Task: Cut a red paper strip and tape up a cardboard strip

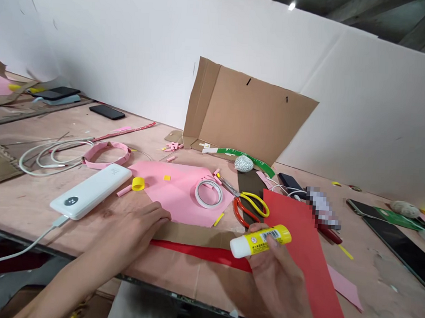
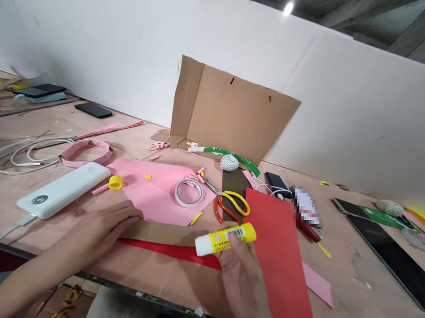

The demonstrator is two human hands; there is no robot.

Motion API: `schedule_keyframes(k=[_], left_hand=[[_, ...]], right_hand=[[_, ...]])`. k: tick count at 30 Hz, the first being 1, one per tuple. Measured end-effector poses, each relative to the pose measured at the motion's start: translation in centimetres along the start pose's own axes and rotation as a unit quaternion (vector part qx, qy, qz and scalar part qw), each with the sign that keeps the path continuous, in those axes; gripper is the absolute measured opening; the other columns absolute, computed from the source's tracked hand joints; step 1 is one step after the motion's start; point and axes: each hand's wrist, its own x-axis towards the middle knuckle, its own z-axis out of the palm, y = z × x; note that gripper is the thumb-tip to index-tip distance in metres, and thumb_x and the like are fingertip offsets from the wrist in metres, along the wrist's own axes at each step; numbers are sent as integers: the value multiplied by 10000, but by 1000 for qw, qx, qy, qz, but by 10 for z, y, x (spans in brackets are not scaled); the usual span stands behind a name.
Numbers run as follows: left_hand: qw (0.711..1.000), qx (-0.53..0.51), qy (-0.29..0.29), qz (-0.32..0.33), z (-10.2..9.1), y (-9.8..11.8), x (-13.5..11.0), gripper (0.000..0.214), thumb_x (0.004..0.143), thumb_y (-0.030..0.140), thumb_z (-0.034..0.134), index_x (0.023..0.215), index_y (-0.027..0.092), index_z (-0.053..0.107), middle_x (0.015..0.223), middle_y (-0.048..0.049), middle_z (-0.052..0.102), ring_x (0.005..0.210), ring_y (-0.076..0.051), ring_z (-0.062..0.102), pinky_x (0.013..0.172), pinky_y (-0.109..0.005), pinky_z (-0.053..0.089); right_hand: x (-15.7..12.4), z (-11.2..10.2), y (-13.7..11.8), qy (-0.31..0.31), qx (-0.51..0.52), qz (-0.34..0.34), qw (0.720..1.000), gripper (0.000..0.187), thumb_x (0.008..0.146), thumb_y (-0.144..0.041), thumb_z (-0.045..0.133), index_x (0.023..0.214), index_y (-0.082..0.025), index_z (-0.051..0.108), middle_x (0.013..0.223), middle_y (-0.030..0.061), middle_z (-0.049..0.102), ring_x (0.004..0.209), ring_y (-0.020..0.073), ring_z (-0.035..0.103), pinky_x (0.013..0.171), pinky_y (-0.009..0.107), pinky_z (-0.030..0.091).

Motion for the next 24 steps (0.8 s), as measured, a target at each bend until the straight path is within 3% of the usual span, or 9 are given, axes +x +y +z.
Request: schedule_keyframes(k=[5, 8, 11, 15, 19, 20, 24], left_hand=[[1000, 17, -3, -25, -9, 3, 10, 401, 1062, 219, 288, 1069, 205, 689, 1034, -64, 703, 938, -232, 672, 850, -359, 488], [997, 61, -20, -35, -9, 1, 12, 433, 1056, 181, 265, 1123, 196, 693, 1041, -86, 666, 925, -250, 646, 835, -389, 479], [996, 74, -20, -34, -3, -4, 10, 393, 1087, 257, 310, 1199, 199, 682, 1085, -92, 635, 973, -254, 630, 849, -391, 485], [994, 104, 12, 1, 4, -11, 6, 344, 1074, 272, 399, 1277, 207, 669, 1101, -103, 621, 1016, -289, 606, 887, -442, 482], [992, 100, 67, 47, -5, -9, -3, 302, 1053, 233, 436, 1190, 213, 704, 1151, -109, 643, 1046, -292, 606, 912, -440, 478], [993, 80, 58, 62, -9, -7, -8, 310, 1052, 202, 419, 1167, 226, 706, 1161, -96, 652, 1059, -269, 614, 924, -408, 479], [992, 33, -64, 108, -23, 3, -26, 382, 1018, 111, 430, 1251, 295, 671, 1258, -31, 689, 1134, -191, 646, 954, -292, 487]], right_hand=[[-2, -2, 5, -66, -52, 26, 996, 334, 662, -445, 934, 883, -255, 771, 946, 43, 703, 896, 231, 668, 802, 353, 582], [-2, -8, 12, -68, -105, 51, 991, 353, 687, -474, 919, 916, -255, 763, 1003, 59, 714, 969, 258, 664, 851, 374, 569], [-2, -15, 15, -69, -163, 63, 982, 357, 728, -515, 887, 928, -241, 774, 1004, 65, 715, 982, 251, 651, 856, 351, 552], [-3, -22, 11, -78, -192, 79, 975, 341, 731, -512, 889, 901, -240, 774, 996, 66, 707, 982, 251, 645, 825, 333, 551], [-3, -25, 2, -70, -195, 68, 976, 314, 732, -493, 891, 898, -253, 775, 999, 60, 683, 990, 250, 640, 821, 320, 550], [-3, -24, 0, -63, -200, 59, 976, 318, 725, -500, 893, 885, -250, 777, 994, 60, 678, 983, 245, 633, 826, 316, 545], [0, -26, -7, -50, -235, 40, 970, 359, 704, -542, 889, 853, -234, 780, 958, 56, 674, 925, 227, 596, 800, 304, 523]])
